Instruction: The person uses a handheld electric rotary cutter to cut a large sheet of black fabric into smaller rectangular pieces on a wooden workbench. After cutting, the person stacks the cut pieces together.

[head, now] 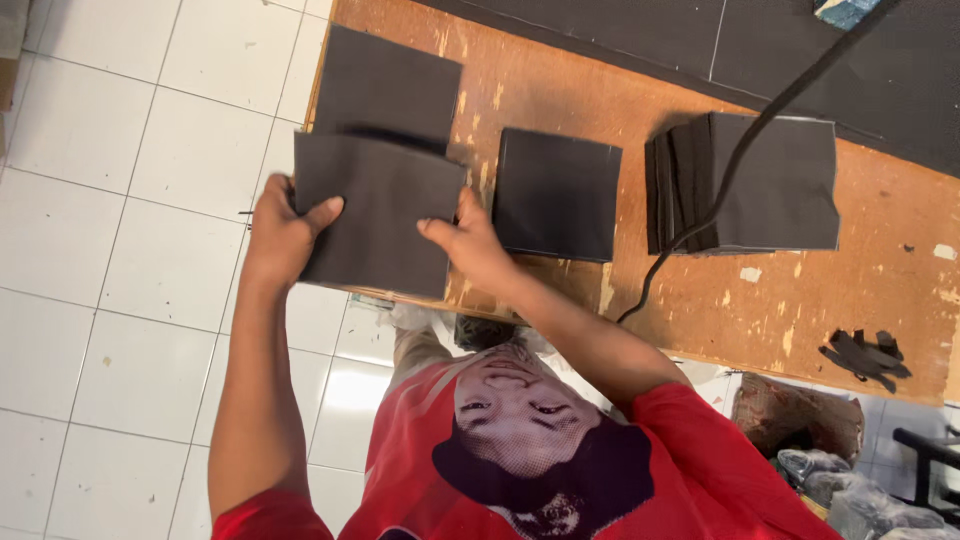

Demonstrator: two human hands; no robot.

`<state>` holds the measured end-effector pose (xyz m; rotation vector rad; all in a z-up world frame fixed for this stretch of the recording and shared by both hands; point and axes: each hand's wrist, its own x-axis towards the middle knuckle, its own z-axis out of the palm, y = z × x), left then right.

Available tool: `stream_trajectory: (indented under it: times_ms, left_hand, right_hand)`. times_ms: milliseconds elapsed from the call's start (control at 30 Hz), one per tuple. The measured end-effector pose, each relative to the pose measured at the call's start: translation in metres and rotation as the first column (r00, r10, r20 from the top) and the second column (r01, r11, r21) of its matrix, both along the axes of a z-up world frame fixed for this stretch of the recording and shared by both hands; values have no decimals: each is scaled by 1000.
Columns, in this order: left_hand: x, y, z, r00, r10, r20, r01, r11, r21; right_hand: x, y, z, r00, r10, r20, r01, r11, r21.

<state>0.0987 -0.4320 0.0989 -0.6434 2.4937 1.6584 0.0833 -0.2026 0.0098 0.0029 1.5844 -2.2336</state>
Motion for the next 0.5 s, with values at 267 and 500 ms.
stream_trajectory:
  times_ms: [267,500]
  left_hand:
    - [-170,-22,8,973,-156,-169,187,965,186]
    - [-217,-45,-77,971,-235,-40,238,960,148]
  right_hand:
    - [-130,-6,25,937,-346,53,346,938,1]
    - [-155,-40,-52,870,-472,-139,484,767,421]
